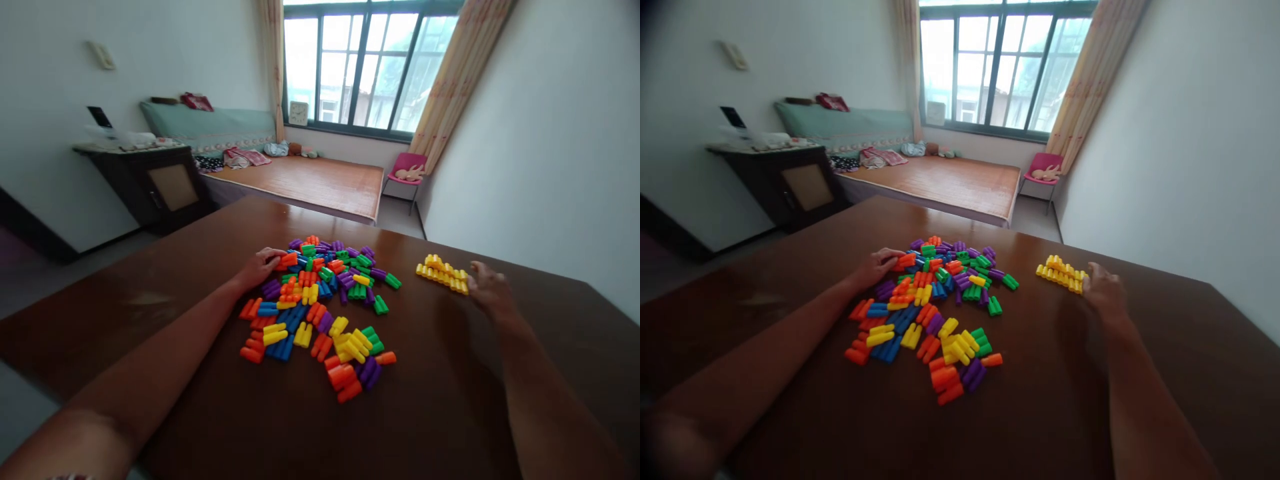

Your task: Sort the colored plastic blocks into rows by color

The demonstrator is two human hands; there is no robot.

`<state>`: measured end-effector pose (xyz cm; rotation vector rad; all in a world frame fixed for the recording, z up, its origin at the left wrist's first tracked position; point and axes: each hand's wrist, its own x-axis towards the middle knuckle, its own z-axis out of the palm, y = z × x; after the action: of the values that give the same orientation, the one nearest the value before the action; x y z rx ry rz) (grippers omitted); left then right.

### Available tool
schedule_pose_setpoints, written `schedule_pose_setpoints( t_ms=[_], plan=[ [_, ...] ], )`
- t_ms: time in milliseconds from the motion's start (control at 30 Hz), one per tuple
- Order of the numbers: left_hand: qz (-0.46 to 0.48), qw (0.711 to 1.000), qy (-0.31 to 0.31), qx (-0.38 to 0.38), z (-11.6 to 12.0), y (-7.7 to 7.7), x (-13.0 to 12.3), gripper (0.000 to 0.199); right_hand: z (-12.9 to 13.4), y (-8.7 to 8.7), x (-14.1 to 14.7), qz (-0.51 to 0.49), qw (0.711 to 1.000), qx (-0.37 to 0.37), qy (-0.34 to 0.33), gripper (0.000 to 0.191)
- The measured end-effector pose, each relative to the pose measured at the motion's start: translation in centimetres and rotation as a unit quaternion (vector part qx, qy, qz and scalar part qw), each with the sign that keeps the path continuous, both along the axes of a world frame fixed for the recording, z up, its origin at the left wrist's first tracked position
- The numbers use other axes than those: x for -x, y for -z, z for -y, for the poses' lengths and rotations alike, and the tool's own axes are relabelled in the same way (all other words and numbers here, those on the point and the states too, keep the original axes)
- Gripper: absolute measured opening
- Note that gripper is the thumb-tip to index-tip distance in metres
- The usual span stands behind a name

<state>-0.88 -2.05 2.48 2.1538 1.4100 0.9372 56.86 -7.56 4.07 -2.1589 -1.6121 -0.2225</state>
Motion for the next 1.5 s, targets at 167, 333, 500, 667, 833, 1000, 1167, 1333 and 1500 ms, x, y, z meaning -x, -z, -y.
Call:
schedule_pose_setpoints(
  t_ms=[167,333,500,667,833,1000,1167,1333,1500],
  plan=[
    [0.010,1.000,0.001,-0.008,0.1,0.2,0.0,0.042,2.9,-3.8,15.8,-0.079,0.940,0.000,-0.333,0.032],
    [0.008,1.000,0.004,-0.015,0.2,0.2,-0.1,0.040,6.1,-3.3,28.0,0.050,0.820,0.048,-0.568,0.059],
    [0.009,1.000,-0.002,-0.016,0.2,0.3,0.0,0.038,4.6,-2.2,30.1,0.078,0.797,0.049,-0.597,0.043],
    [0.011,1.000,-0.001,-0.010,0.0,0.5,0.0,0.040,3.7,-2.8,27.9,-0.035,0.838,0.018,-0.544,0.022],
    [0.004,1.000,-0.003,-0.008,-0.4,0.5,0.2,0.044,1.8,-3.6,18.8,-0.182,0.872,0.129,-0.437,0.032],
    [-0.008,1.000,-0.004,-0.009,-0.5,0.4,0.4,0.047,-0.4,-2.7,11.5,-0.185,0.905,0.227,-0.307,0.030],
    [-0.014,1.000,-0.014,0.005,0.0,-0.5,0.1,0.050,-0.8,-2.2,11.2,-0.136,0.925,0.197,-0.294,0.029],
    [-0.020,1.000,-0.019,0.000,-0.3,-0.3,0.2,0.051,-0.6,-2.0,11.6,-0.155,0.914,0.212,-0.309,0.040],
    [-0.024,1.000,-0.015,0.000,-1.1,0.7,1.0,0.051,-1.4,-2.6,7.4,-0.218,0.929,0.142,-0.263,0.037]
  ],
)
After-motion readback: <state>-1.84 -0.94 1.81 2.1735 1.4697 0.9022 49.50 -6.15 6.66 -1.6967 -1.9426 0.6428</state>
